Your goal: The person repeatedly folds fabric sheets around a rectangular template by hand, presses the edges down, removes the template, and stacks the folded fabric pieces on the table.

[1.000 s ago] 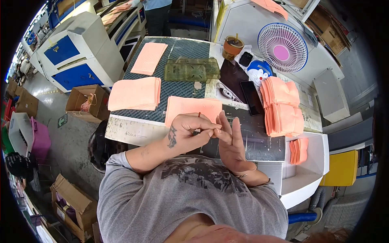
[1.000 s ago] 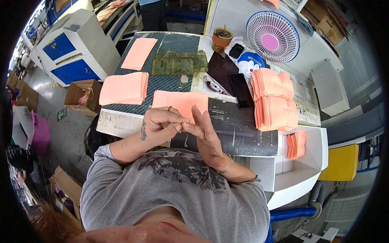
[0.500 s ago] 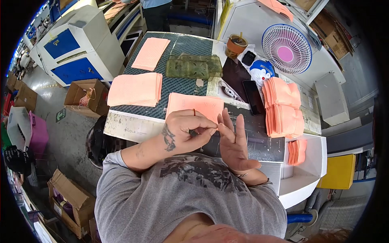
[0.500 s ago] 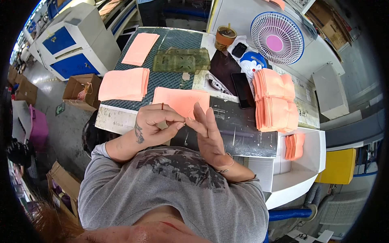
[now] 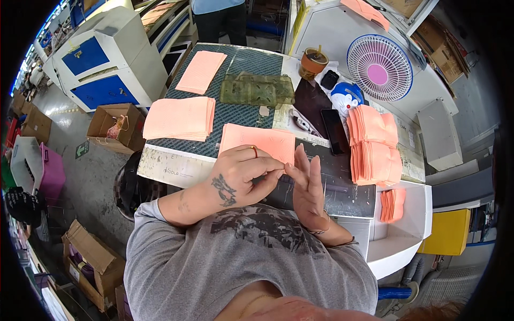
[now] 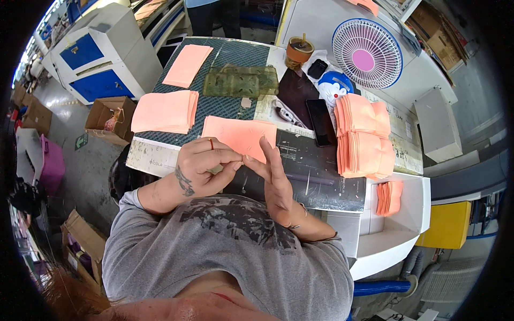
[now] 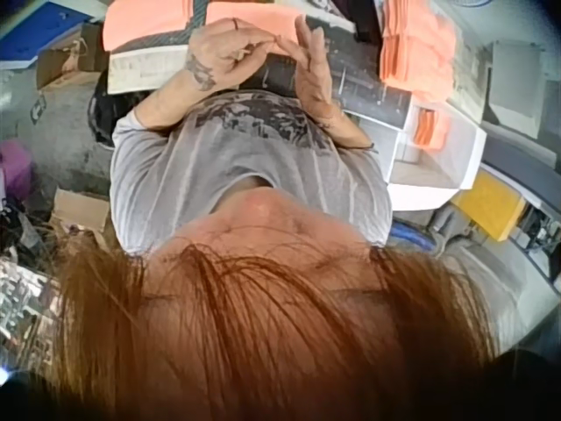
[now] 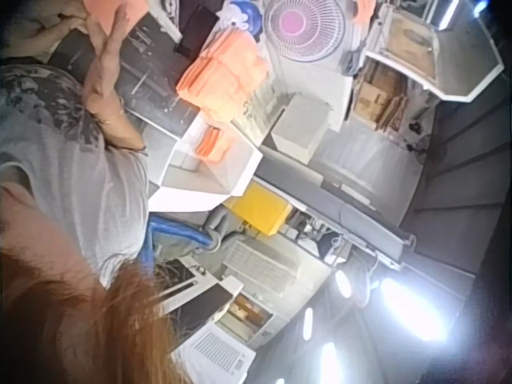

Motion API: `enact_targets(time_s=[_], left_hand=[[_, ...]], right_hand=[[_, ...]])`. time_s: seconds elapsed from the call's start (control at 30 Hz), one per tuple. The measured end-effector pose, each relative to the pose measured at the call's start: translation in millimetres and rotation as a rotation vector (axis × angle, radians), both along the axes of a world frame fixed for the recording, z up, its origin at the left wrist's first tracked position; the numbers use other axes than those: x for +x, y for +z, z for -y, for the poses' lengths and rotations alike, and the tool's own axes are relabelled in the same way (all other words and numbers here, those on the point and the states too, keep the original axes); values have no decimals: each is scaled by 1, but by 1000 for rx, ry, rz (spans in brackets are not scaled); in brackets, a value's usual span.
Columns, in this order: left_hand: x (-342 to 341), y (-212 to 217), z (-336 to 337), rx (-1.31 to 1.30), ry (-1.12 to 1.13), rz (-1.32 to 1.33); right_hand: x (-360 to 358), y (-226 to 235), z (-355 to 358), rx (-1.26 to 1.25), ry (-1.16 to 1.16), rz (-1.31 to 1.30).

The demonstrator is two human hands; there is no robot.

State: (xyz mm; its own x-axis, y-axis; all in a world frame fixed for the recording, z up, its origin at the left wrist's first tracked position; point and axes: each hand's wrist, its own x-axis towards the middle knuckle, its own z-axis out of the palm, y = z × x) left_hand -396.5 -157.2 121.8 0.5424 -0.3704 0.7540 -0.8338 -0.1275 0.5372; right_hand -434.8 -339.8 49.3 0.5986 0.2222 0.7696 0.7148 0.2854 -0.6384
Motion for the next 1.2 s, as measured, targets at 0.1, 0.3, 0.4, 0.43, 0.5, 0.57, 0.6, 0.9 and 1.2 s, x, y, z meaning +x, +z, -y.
enact_targets(time_s=[0.1,0.3,0.4,0.43,0.5,0.57,0.6,0.9,1.2], left_hand=[[2,6,13,70,-10,-22],[18,23,71,167,-25,169],[26,36,107,167,-138,236],[26,37,120,159,-181,235],[24,37,140,131,-237,247],[20,35,157,91,-304,238],[19,34,164,74,-334,234],[5,9,179,141,-388,113],[-19,-19,83,375,-180,-202]], right_hand=[[-3,0,17,-60,-69,-19],[-17,6,64,-136,-309,-93],[-30,19,82,-87,-397,-96],[-38,22,89,-75,-424,-128],[-53,27,104,-79,-468,-147],[-67,30,119,-156,-532,-121],[-72,31,125,-194,-560,-108],[-87,10,138,103,-320,-231],[-39,9,108,101,-148,-375]])
